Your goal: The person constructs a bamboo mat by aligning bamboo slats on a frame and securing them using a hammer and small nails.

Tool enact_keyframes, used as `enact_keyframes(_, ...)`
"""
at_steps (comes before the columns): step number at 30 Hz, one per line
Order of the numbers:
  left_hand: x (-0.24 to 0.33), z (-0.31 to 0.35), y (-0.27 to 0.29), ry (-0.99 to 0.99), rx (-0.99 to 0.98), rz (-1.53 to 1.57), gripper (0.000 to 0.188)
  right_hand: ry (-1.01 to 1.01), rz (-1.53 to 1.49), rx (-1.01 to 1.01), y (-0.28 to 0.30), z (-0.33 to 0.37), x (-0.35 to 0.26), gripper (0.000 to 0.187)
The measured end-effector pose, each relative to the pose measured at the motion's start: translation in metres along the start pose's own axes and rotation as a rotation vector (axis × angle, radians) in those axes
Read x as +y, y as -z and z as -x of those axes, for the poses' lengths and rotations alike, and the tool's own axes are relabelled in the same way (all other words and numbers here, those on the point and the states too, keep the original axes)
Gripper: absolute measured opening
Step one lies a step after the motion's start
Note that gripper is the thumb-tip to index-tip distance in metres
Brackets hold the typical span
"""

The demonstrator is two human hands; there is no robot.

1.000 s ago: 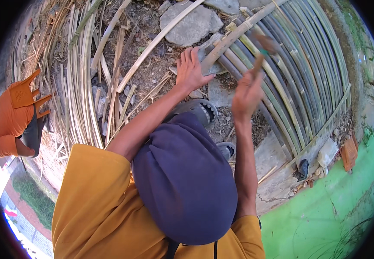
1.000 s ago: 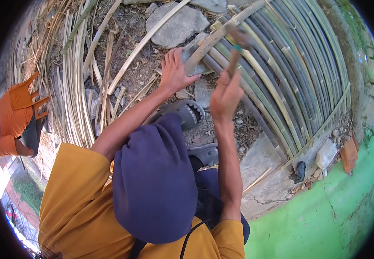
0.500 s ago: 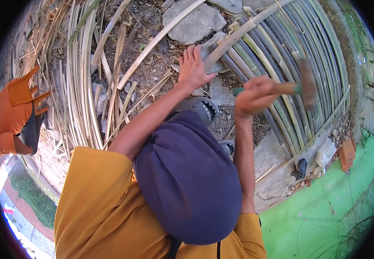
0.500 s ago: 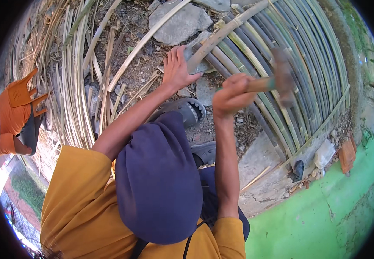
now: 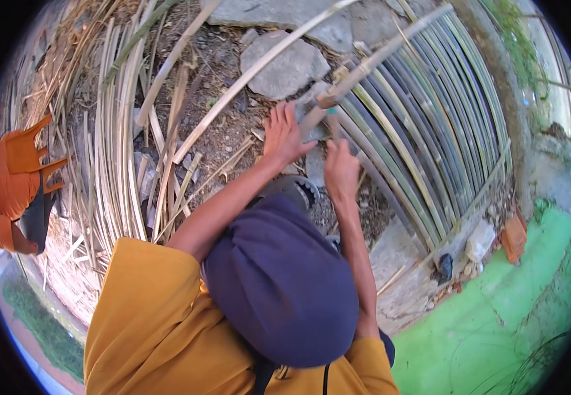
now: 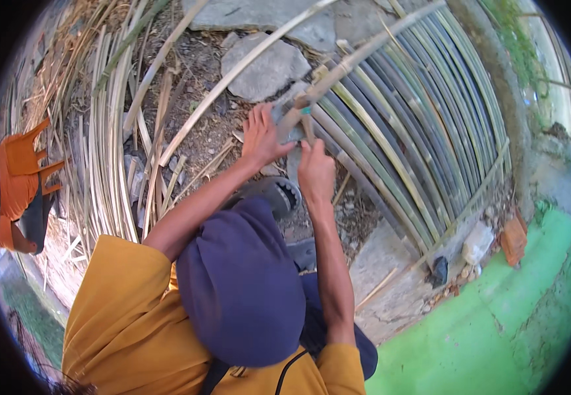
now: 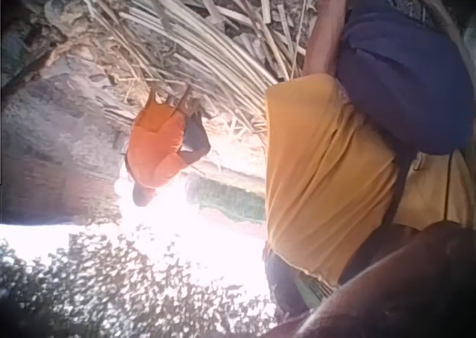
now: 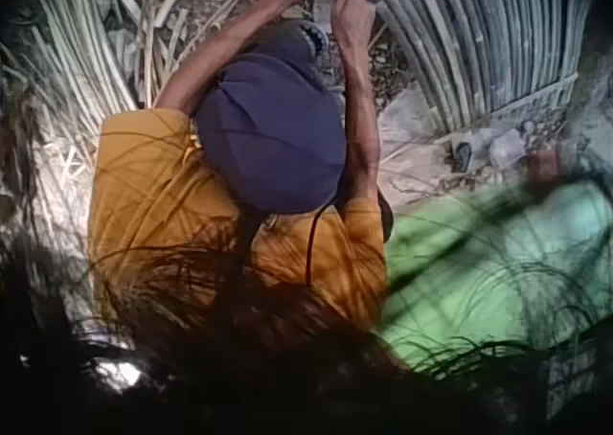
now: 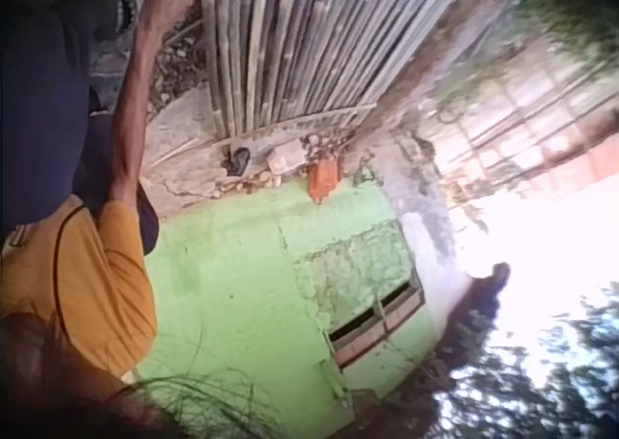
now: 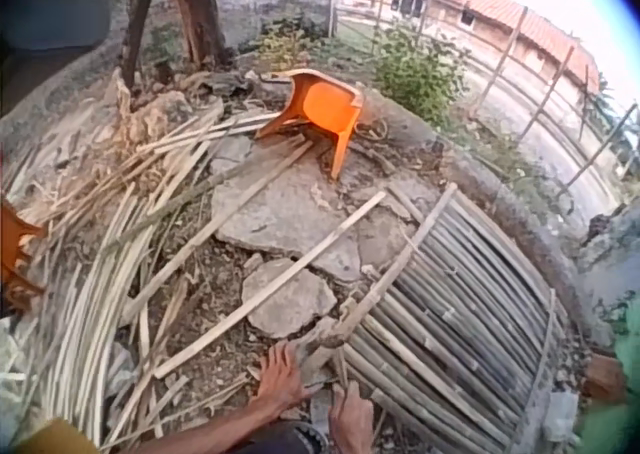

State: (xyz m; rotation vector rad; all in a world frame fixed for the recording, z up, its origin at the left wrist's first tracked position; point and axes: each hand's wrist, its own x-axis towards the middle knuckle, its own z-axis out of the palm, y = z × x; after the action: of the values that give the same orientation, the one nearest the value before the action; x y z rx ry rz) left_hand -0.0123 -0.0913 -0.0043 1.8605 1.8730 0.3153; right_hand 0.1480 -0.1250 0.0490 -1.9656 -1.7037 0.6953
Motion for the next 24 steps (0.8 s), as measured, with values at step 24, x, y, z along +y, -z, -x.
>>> enact_keyframes(24,0.027,-0.003,0.025,-0.542,0.049,-0.132,0.108,-0.032,0.232,0.118,0.158,-0.035,0.041,0.027)
